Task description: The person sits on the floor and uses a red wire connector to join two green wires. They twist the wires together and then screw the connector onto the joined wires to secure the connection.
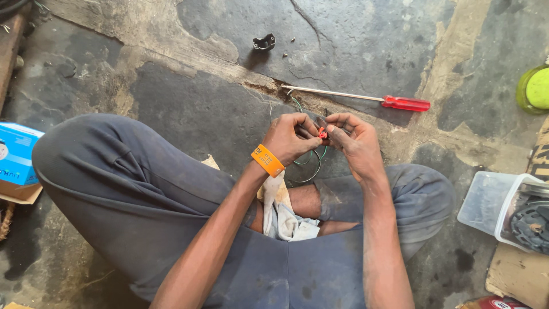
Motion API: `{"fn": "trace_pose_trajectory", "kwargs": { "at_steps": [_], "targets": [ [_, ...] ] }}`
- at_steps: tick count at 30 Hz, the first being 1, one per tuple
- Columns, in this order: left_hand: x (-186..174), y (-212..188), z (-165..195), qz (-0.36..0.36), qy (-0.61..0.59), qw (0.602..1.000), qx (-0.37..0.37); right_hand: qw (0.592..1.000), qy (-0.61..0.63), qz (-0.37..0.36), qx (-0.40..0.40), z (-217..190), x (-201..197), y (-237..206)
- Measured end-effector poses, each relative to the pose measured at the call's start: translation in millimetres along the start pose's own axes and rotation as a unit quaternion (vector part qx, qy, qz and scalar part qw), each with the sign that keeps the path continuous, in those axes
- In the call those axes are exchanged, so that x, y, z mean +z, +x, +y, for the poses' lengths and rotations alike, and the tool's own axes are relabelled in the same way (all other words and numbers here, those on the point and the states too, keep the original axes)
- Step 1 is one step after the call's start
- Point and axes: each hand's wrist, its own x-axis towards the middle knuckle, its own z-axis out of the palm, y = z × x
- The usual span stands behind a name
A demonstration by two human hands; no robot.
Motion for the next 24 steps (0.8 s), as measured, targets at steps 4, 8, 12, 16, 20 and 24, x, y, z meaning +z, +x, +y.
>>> {"fn": "trace_pose_trajectory", "kwargs": {
  "at_steps": [4, 8, 12, 16, 20, 24],
  "targets": [
    [1.9, 2.1, -1.7, -0.007, -0.043, 0.999, -0.009, 1.0, 0.008, -0.002, 0.002, -2.1, 0.1, -0.6],
    [1.9, 4.2, -2.4, 0.014, -0.075, 0.997, 0.026, 0.999, 0.032, -0.006, 0.0, -3.6, -0.8, -1.6],
    [-1.0, 3.5, -1.4, 0.002, -0.039, 0.998, 0.052, 0.999, 0.039, -0.018, -0.006, -5.1, 0.5, -2.8],
    [-1.1, 2.1, 2.5, 0.041, -0.025, 0.996, 0.08, 0.999, 0.039, -0.022, -0.003, -5.8, 2.4, -2.9],
    [0.7, -1.0, 6.0, 0.075, 0.042, 0.988, 0.127, 0.999, 0.045, -0.03, 0.002, -5.3, 2.7, -2.7],
    [1.3, 0.0, 1.6, 0.055, -0.008, 0.995, 0.082, 0.997, 0.064, -0.034, -0.028, -4.7, 2.9, -2.3]
  ]
}}
